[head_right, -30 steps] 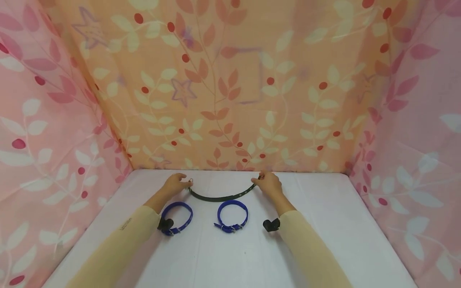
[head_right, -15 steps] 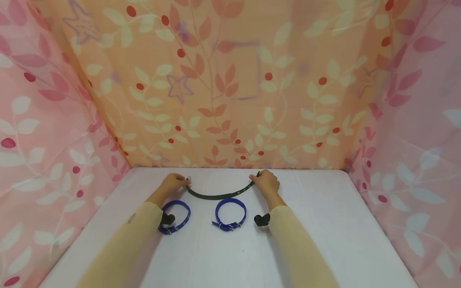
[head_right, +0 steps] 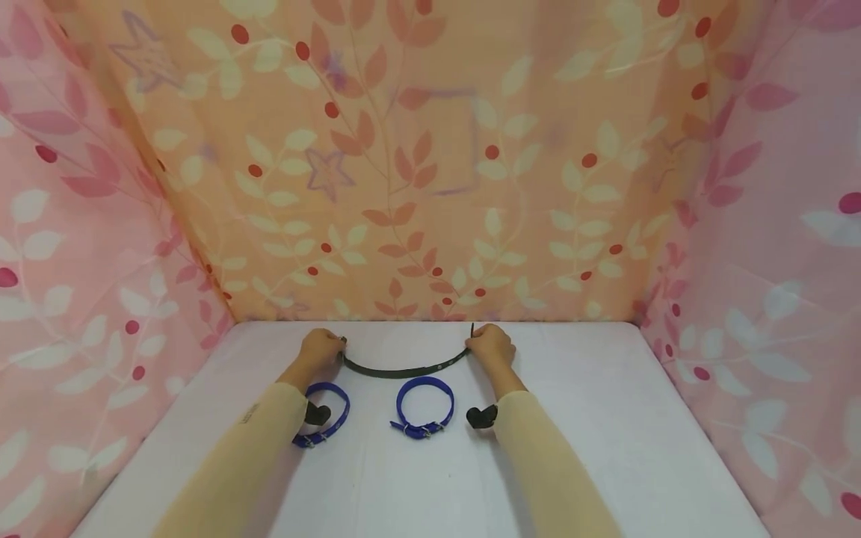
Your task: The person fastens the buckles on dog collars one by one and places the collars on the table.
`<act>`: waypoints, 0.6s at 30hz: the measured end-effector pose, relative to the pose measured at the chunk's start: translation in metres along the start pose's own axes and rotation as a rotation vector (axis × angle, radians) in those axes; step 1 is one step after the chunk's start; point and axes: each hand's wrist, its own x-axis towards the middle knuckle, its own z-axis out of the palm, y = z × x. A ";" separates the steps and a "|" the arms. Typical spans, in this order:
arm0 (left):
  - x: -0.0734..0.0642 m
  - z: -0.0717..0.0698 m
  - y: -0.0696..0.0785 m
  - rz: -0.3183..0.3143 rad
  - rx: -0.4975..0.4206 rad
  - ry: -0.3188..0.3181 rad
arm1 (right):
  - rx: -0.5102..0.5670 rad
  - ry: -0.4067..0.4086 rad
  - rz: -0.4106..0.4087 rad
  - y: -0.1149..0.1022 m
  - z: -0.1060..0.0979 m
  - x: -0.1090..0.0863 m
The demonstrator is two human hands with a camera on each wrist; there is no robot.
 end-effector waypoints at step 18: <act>-0.003 -0.029 0.027 0.145 -0.451 0.144 | 0.352 0.208 -0.167 -0.026 -0.022 -0.014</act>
